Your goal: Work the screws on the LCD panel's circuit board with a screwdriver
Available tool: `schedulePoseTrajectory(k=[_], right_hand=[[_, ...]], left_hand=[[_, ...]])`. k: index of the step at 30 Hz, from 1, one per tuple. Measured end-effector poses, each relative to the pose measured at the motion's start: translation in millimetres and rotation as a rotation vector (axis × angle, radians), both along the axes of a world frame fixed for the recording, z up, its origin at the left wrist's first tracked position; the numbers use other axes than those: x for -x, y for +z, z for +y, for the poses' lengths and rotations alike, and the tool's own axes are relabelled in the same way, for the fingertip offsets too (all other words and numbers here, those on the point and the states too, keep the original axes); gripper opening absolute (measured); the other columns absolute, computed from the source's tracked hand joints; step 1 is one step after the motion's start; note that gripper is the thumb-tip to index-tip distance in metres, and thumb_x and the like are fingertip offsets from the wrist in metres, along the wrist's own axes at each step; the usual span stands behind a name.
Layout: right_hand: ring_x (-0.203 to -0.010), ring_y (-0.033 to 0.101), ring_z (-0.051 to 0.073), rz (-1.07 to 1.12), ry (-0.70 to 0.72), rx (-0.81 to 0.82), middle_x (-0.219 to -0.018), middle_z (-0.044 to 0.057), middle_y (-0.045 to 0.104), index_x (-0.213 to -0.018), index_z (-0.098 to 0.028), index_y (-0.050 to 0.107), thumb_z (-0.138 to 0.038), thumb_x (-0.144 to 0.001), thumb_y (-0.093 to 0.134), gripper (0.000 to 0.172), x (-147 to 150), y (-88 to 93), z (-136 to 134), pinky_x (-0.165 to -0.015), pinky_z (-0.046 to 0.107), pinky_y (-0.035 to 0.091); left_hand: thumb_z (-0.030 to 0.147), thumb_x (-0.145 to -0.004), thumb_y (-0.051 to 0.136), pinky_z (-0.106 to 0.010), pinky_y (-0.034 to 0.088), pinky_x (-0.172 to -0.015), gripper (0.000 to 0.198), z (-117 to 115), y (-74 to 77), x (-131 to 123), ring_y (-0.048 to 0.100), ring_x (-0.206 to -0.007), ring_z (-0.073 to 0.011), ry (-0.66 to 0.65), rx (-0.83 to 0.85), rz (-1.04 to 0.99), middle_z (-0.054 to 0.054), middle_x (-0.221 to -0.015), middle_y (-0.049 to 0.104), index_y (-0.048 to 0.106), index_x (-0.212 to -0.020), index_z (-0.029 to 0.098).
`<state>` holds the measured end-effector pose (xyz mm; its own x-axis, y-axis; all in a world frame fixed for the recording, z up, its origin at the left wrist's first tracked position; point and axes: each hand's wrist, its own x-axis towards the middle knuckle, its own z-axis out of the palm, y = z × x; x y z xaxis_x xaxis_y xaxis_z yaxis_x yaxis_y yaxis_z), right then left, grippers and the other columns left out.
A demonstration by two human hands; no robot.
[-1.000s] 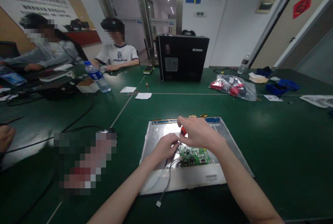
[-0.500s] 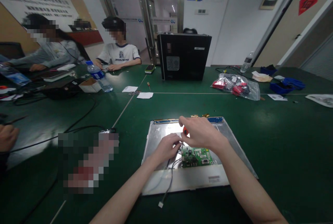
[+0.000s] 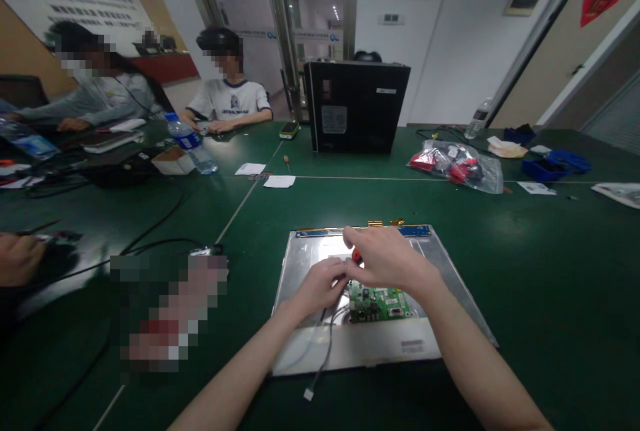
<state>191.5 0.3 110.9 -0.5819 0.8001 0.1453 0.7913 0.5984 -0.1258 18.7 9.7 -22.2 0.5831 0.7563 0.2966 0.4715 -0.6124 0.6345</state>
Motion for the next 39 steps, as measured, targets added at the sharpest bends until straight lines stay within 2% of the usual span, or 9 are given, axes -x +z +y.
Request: schedulePoseTrajectory(k=[4,11,16,18,22,27,32,36,39], right_hand=[[-0.060,0.058,0.017,-0.082,-0.069,-0.004,-0.068,0.005,0.067,-0.089,-0.017,0.060,-0.040,-0.090,0.043,0.029,2.5,1.4,-0.3,-0.049,0.028,0.017],[-0.062,0.056,0.015,-0.011,0.008,-0.012,-0.079,0.004,0.067,-0.091,-0.017,0.054,-0.025,-0.081,0.052,0.013,1.5,1.1,0.2,-0.049,0.028,0.019],[-0.058,0.056,0.016,-0.057,-0.095,0.011,-0.066,0.004,0.064,-0.084,-0.019,0.056,-0.045,-0.091,0.041,0.031,4.3,-0.9,3.0,-0.049,0.028,0.018],[-0.056,0.054,0.016,-0.073,-0.113,0.014,-0.063,0.003,0.063,-0.082,-0.020,0.056,-0.045,-0.094,0.036,0.035,5.9,-0.8,3.5,-0.049,0.028,0.018],[-0.054,0.050,0.014,-0.028,-0.047,0.012,-0.066,0.002,0.062,-0.092,-0.018,0.053,-0.032,-0.087,0.046,0.016,5.8,0.2,1.3,-0.049,0.028,0.019],[-0.056,0.052,0.016,0.029,-0.019,0.005,-0.069,0.003,0.064,-0.097,-0.016,0.050,-0.036,-0.081,0.048,0.025,4.9,-0.4,-0.2,-0.049,0.027,0.020],[-0.057,0.056,0.018,-0.028,-0.097,-0.019,-0.069,0.005,0.066,-0.098,-0.017,0.051,-0.039,-0.090,0.039,0.026,7.8,-3.1,3.4,-0.049,0.029,0.018],[-0.058,0.055,0.016,0.011,-0.028,0.000,-0.074,0.004,0.066,-0.101,-0.016,0.050,-0.030,-0.084,0.046,0.022,6.6,-2.8,2.8,-0.048,0.028,0.019],[-0.060,0.057,0.017,0.003,-0.035,-0.021,-0.074,0.005,0.066,-0.100,-0.016,0.051,-0.037,-0.084,0.047,0.026,5.8,-1.7,2.3,-0.049,0.028,0.020]], left_hand=[[0.012,-0.084,0.051,-0.030,0.048,-0.077,0.018,-0.1,2.7,-0.6,0.060,-0.083,-0.0187,-0.040,0.005,-0.042,-0.004,-0.085,0.067,0.067,-0.084,0.019],[0.010,-0.082,0.053,-0.027,0.046,-0.069,0.015,3.5,-5.6,3.1,0.058,-0.076,-0.0176,-0.029,-0.026,0.005,-0.003,-0.079,0.065,0.066,-0.084,0.017],[0.012,-0.085,0.052,-0.029,0.047,-0.074,0.016,2.4,-5.5,4.4,0.060,-0.081,-0.0184,-0.039,0.000,0.020,-0.005,-0.086,0.067,0.067,-0.086,0.017],[0.014,-0.085,0.052,-0.029,0.047,-0.074,0.016,1.7,-4.8,4.4,0.060,-0.082,-0.0191,-0.030,-0.010,0.032,-0.005,-0.087,0.067,0.068,-0.088,0.017],[0.013,-0.084,0.051,-0.028,0.046,-0.071,0.016,0.8,-4.4,4.0,0.059,-0.079,-0.0181,-0.026,-0.035,-0.003,-0.005,-0.084,0.066,0.066,-0.087,0.017],[0.009,-0.078,0.052,-0.026,0.045,-0.067,0.013,0.2,-3.7,3.7,0.057,-0.073,-0.0167,-0.028,-0.041,-0.008,-0.003,-0.077,0.064,0.063,-0.076,0.016],[0.012,-0.080,0.055,-0.028,0.046,-0.069,0.013,-0.5,-4.1,4.1,0.059,-0.077,-0.0176,-0.033,-0.028,0.028,-0.004,-0.083,0.066,0.066,-0.083,0.017],[0.014,-0.083,0.055,-0.029,0.048,-0.071,0.014,-0.3,-4.4,3.2,0.059,-0.082,-0.0180,-0.044,-0.053,-0.035,-0.005,-0.089,0.066,0.067,-0.087,0.018],[0.016,-0.084,0.055,-0.029,0.048,-0.072,0.013,1.0,-6.9,3.2,0.060,-0.083,-0.0186,-0.042,-0.072,-0.044,-0.005,-0.087,0.066,0.068,-0.087,0.018]])
